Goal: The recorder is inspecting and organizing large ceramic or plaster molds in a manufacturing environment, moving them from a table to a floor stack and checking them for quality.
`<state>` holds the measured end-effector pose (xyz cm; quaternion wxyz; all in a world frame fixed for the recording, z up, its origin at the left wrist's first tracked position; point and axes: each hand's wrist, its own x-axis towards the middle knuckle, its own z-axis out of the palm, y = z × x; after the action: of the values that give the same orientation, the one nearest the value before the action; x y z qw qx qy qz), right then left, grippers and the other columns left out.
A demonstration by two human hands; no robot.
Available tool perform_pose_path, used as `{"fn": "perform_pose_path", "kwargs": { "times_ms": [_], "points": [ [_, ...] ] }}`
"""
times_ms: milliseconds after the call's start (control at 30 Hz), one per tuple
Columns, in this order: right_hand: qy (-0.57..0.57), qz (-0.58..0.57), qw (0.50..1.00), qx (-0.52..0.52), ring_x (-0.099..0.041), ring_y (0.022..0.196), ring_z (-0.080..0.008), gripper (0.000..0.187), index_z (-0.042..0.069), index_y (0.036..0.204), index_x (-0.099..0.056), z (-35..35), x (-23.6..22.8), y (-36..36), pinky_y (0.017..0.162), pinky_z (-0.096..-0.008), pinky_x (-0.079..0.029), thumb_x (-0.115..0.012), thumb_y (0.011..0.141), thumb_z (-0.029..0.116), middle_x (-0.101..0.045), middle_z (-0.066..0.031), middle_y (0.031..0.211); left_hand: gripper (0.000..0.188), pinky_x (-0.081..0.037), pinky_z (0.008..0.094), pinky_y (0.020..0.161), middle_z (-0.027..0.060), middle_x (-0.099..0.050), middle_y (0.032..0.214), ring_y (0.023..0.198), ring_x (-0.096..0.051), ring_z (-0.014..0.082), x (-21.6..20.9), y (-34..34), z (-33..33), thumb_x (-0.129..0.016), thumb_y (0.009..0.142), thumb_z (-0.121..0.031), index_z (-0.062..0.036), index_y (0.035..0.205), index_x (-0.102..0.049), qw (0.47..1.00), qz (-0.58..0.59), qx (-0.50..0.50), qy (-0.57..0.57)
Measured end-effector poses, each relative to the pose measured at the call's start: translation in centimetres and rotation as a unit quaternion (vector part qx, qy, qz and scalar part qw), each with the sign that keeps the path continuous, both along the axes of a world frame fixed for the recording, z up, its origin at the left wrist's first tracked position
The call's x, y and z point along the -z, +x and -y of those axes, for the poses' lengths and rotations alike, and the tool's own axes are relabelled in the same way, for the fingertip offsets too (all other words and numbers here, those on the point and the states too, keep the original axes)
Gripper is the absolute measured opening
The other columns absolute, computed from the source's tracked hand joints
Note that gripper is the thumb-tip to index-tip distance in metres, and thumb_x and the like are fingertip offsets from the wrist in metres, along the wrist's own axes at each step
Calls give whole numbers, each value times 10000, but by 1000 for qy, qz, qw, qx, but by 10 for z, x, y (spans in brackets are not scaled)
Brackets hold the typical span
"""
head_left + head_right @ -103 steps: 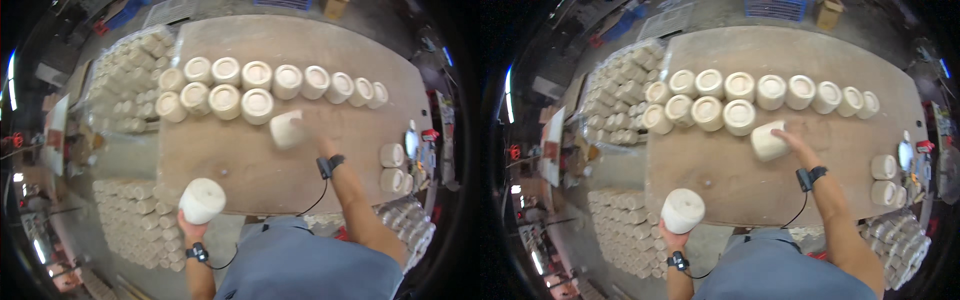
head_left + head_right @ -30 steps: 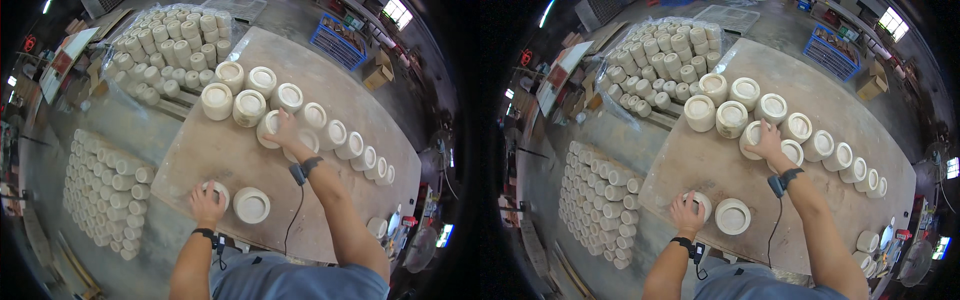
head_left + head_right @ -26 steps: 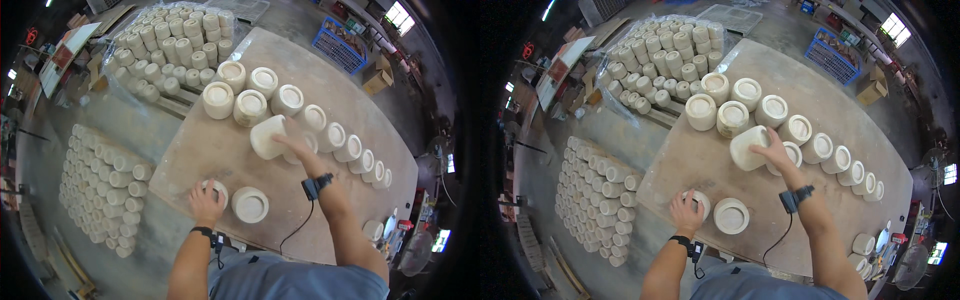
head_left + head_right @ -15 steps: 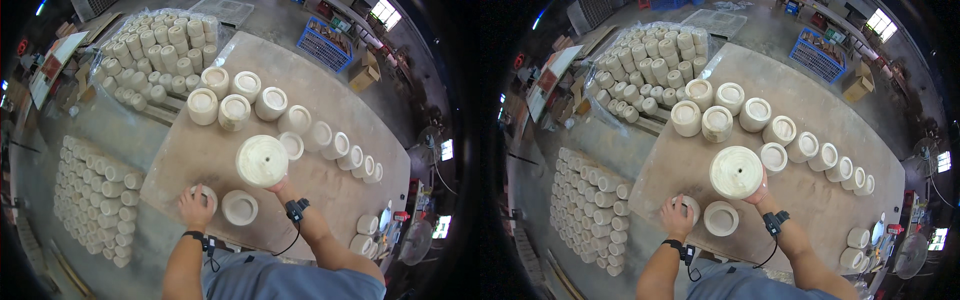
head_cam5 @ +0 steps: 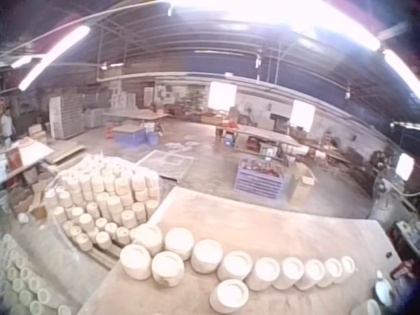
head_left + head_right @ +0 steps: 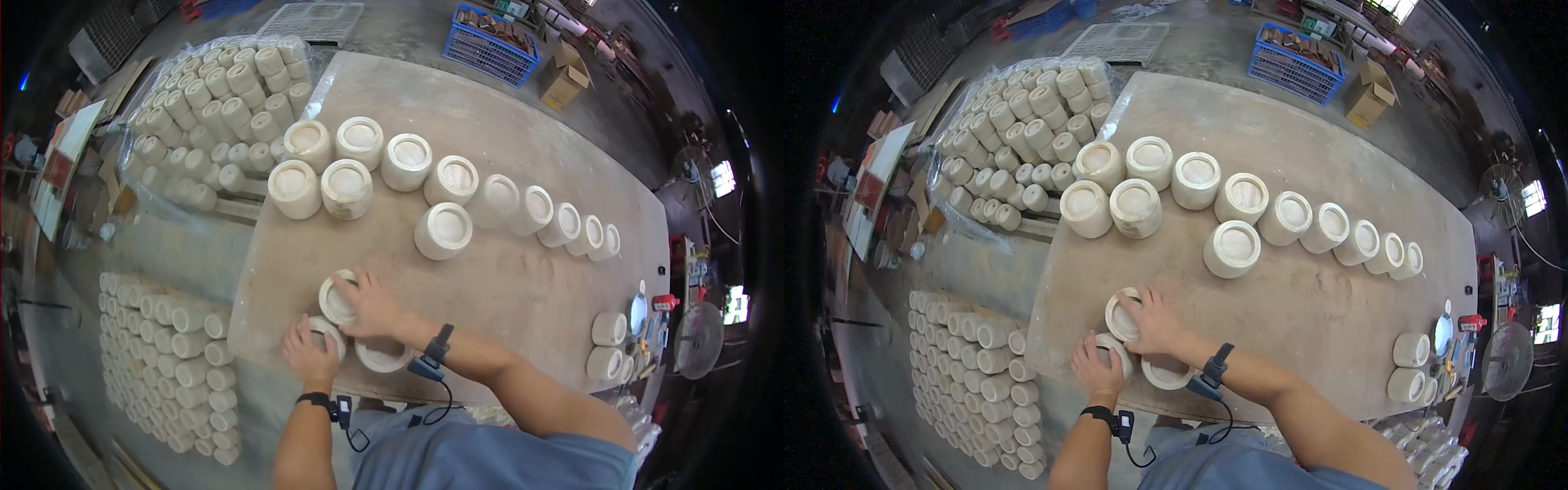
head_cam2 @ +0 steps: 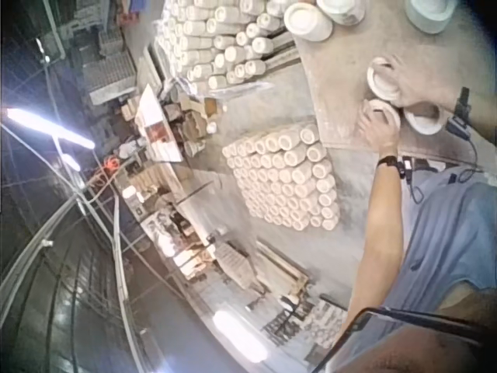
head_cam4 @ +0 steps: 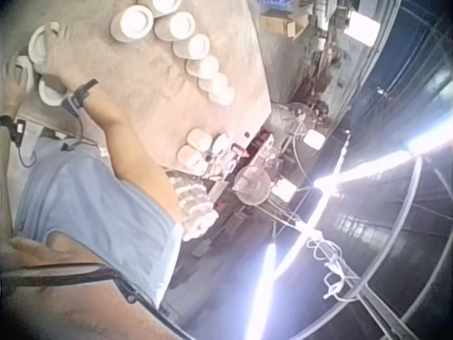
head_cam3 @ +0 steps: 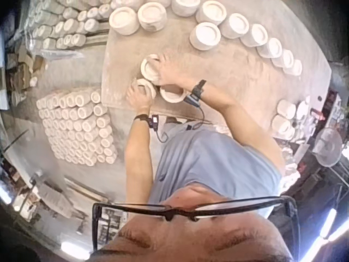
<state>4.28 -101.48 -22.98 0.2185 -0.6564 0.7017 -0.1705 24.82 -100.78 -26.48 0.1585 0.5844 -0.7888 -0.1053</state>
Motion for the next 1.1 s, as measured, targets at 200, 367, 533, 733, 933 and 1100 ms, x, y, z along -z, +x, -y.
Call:
{"fn": "perform_pose_path", "kwargs": {
  "times_ms": [200,367,533,733,933,1100],
  "points": [
    [-149,-133,970,138,-287,1395,-485,1079,70,1506,-330,8,-15,-90,1118,-602,-291,-802,652,531,-321,-341,1472,592,-350,534,1016,231,-510,1306,1216,-464,416,-4,3,-3,-610,831,-337,-77,1355,-516,1000,6,-27,12],
    [56,-192,939,280,-266,1411,-472,1180,80,1537,-242,5,5,-172,1068,-651,-319,-827,626,551,-306,-313,1497,560,-348,528,1017,228,-522,1290,1207,-471,413,-6,-1,-1,-605,837,-329,-66,1325,-530,1000,6,-8,0],
    [-10,-50,944,326,-398,1358,-421,1065,78,1494,-356,-13,42,-219,1039,-606,-385,-817,655,545,-419,-278,1450,554,-349,530,1014,220,-524,1292,1214,-471,406,-4,-4,-2,-609,835,-325,-70,1321,-531,1000,4,4,-2],
    [41,788,531,309,-544,1268,-318,527,68,1429,-464,-59,3,-192,1088,-526,-421,-467,1001,375,-548,-144,1401,542,-357,529,1006,214,-526,1290,1205,-477,399,-7,1,-2,-612,835,-328,-87,1315,-543,1000,8,-21,21],
    [2,905,355,236,-525,1296,-329,625,99,1423,-494,-87,11,-155,1105,-525,-410,-352,985,522,-509,-112,1460,534,-359,527,1007,215,-526,1292,1203,-481,401,-11,-2,-2,-601,850,-334,-87,1319,-540,1000,23,-9,15],
    [66,940,280,183,-524,1293,-354,669,157,1454,-459,-95,0,-142,1063,-593,-422,-348,965,601,-488,-117,1473,534,-358,517,1009,206,-525,1309,1215,-482,398,-12,2,-1,-589,866,-336,-74,1327,-530,999,39,-10,15]
  ]
}}
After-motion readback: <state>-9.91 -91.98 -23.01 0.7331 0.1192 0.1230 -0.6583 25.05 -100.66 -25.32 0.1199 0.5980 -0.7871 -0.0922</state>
